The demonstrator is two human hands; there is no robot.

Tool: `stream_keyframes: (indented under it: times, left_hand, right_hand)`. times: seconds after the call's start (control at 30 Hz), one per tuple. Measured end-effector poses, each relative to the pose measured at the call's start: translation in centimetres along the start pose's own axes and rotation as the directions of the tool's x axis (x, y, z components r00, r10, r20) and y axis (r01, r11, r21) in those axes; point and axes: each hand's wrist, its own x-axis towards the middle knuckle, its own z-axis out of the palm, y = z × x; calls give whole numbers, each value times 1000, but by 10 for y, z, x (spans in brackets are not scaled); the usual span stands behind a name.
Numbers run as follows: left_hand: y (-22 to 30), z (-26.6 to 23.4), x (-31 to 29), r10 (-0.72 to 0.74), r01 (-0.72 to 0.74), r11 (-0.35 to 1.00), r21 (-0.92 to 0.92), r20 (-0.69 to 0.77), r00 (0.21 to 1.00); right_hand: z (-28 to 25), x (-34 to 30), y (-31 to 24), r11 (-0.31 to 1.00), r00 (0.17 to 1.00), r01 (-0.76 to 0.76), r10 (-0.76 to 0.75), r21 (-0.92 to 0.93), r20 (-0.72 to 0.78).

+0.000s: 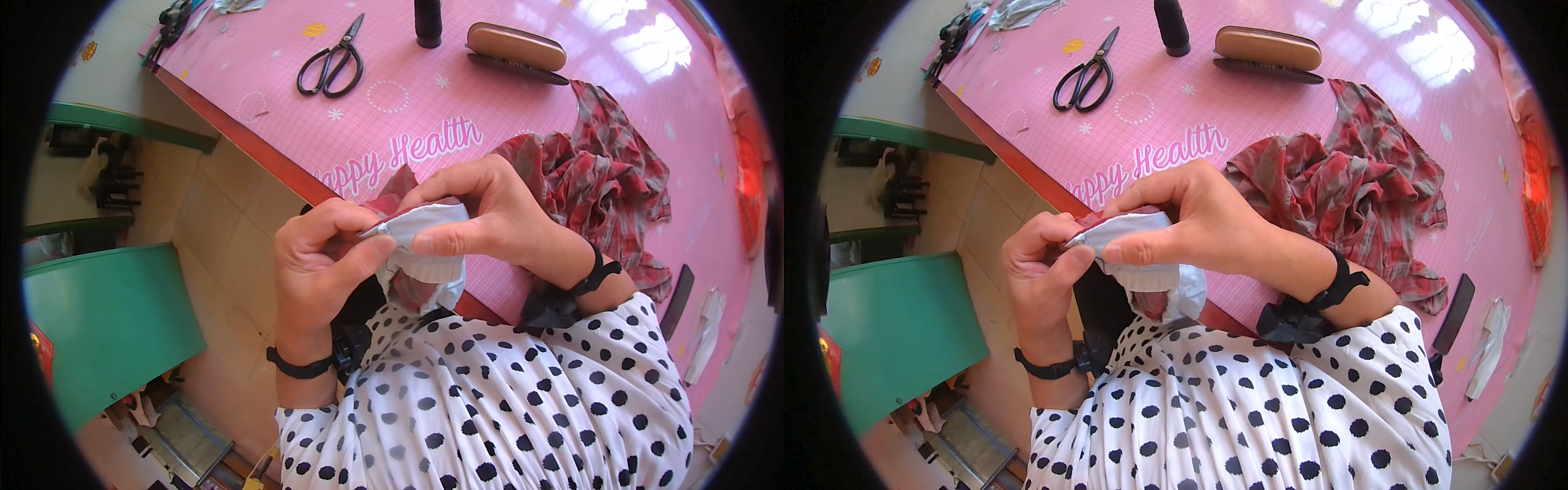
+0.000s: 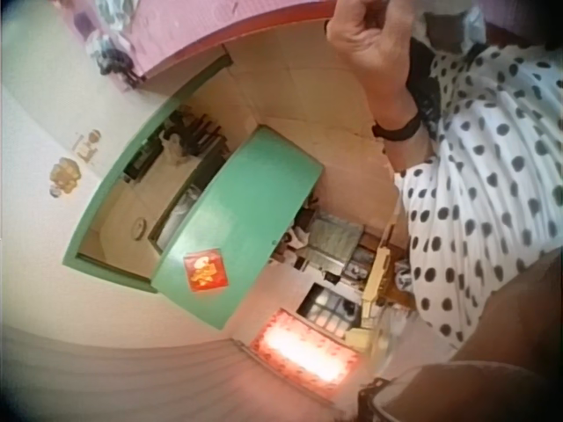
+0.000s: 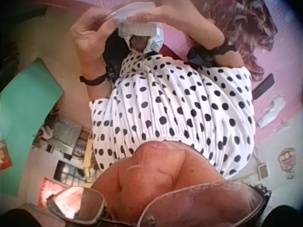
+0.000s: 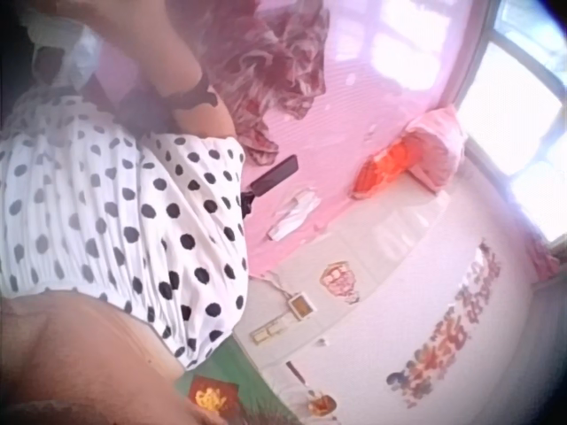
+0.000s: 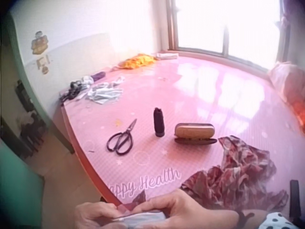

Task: The person hand-sews a light blue fabric piece using a needle and thread.

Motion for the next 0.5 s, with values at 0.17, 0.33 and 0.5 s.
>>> stream_keyframes:
  times: [0.17,0.33,0.5]
  left_hand:
    - [-3,-3,4,-46,42,992,120,29,999]
    - [8,9,9,151,-128,985,120,-209,966]
    - [22,11,-2,252,-149,817,558,-113,961]
  right_hand:
    - [2,-2,-1,1000,993,7,-9,-18,-114]
    - [5,-2,-3,1000,976,9,-11,-11,-217]
    - [5,-2,3,999,967,44,-39,14,-253]
